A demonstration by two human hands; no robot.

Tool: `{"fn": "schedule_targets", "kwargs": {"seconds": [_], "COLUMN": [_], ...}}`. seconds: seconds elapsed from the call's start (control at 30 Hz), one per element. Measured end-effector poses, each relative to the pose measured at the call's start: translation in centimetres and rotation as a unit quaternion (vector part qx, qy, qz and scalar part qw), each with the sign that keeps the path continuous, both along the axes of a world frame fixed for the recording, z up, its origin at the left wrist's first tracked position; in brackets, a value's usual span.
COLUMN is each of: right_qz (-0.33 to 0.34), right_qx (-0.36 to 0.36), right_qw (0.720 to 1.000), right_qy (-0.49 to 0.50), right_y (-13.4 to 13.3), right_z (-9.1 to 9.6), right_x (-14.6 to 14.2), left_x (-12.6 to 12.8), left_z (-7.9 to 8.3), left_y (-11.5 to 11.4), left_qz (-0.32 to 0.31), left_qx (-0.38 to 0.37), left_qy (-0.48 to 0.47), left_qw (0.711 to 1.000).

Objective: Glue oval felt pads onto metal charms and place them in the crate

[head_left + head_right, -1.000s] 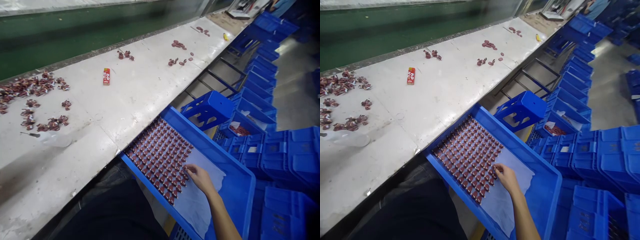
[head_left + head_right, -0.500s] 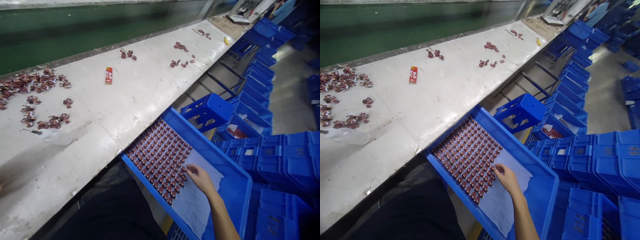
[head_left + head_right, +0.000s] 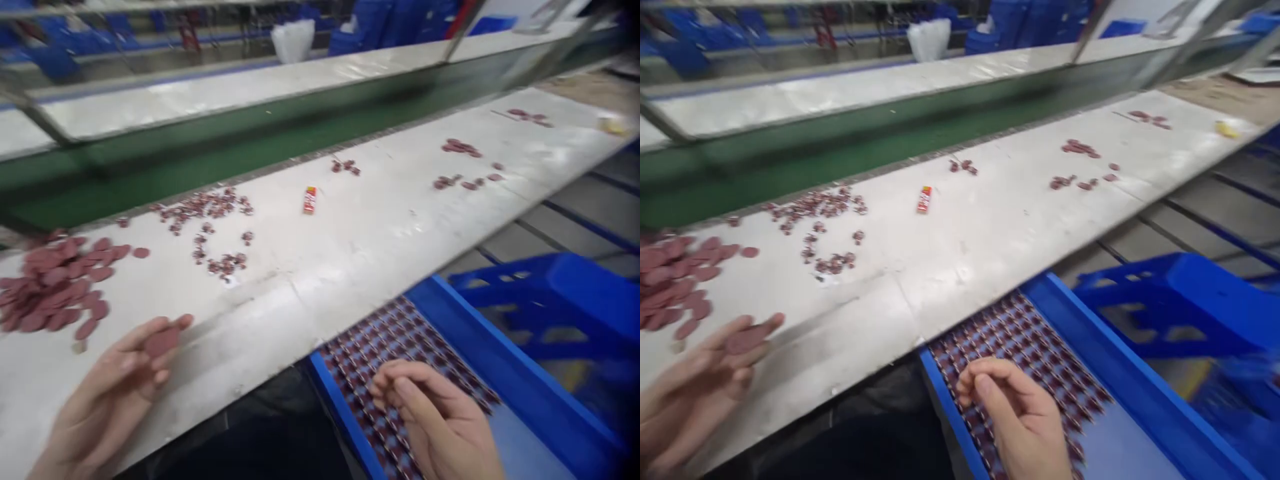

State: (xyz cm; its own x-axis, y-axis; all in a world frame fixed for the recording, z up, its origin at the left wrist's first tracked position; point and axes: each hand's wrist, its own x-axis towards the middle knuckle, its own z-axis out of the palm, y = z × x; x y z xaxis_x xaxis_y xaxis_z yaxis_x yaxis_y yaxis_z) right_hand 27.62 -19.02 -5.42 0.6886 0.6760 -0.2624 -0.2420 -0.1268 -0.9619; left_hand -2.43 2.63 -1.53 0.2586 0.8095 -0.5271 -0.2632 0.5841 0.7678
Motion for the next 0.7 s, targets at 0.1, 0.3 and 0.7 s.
{"fn": "schedule_targets", "kwargs": {"seconds": [0.1,0.3,0.7], "right_qz": [0.126,0.217,0.221], "right_qx": [0.108,0.112,0.123], "right_qw": [0.929,0.707,0.872], "right_qy": [0.331,0.664,0.42], "right_y": [6.3,16.1,18.9], "right_z": [1.2,1.4,3.4], "right_x": [-3.4,-7.7,-10.2], "left_x": [1.2,2.2,2.1], "left_z": [0.2,-1.3,-2.5], "left_y": [-0.6,-2.2,-2.7], "left_qz": [-0.008,-0.056,-0.009], "left_qx": [-0.017,-0.012,-0.059], "left_qy": [-0.065,-0.18,-0.276], "left_qw": [0.998,0.982,0.959]}}
